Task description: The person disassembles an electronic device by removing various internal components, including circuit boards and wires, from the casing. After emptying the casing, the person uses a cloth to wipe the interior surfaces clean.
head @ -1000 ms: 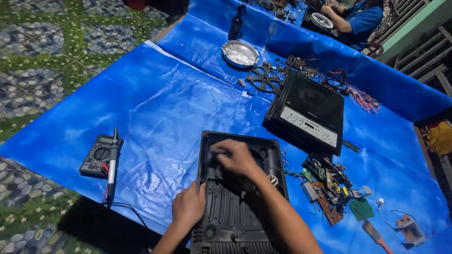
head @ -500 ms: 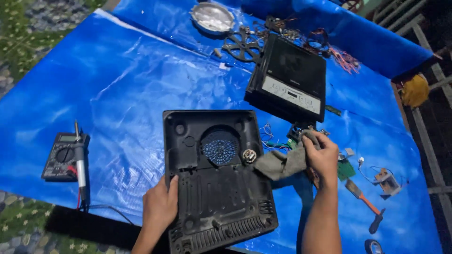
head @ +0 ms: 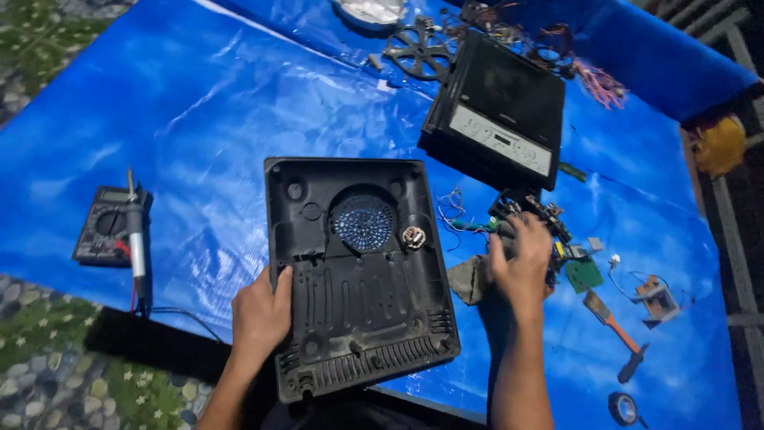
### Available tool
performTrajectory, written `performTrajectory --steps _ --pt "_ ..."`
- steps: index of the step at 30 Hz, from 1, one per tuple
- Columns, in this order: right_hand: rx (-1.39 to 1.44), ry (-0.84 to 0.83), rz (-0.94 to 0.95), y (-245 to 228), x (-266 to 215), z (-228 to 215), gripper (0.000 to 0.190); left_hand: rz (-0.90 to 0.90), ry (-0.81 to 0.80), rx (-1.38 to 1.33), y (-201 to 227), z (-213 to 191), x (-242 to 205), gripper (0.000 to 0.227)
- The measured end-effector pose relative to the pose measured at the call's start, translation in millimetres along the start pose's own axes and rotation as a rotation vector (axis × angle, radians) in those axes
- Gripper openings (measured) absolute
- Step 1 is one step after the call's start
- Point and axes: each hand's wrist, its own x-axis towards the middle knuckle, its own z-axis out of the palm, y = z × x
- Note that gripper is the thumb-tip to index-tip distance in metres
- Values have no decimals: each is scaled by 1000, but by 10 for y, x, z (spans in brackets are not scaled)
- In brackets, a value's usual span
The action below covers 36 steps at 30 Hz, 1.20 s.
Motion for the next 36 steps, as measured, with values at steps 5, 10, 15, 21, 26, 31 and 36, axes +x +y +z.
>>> performTrajectory --steps 5,10,15,21,26,31,36 --pt "558 -501 393 -891 -70 -132 55 -4 16 16 100 -91 -35 47" --pt "951 -665 589 -1245 -187 -47 72 -14 86 -3 78 -175 -37 46" --pt "961 -481 596 -1122 -307 203 58 -5 140 -75 151 -227 -56 46" --pt "1001 -451 709 -1111 -373 233 55 -3 155 -152 165 -241 -53 45" --pt "1052 -411 864 -1118 -353 239 48 -213 -97 -526 582 -458 -166 47" --pt "1078 -384 974 -1245 -342 189 45 -307 -186 -572 754 -564 -252 69" --pt "958 -506 840 -1158 -337 225 54 -425 -236 -858 844 -660 -270 52"
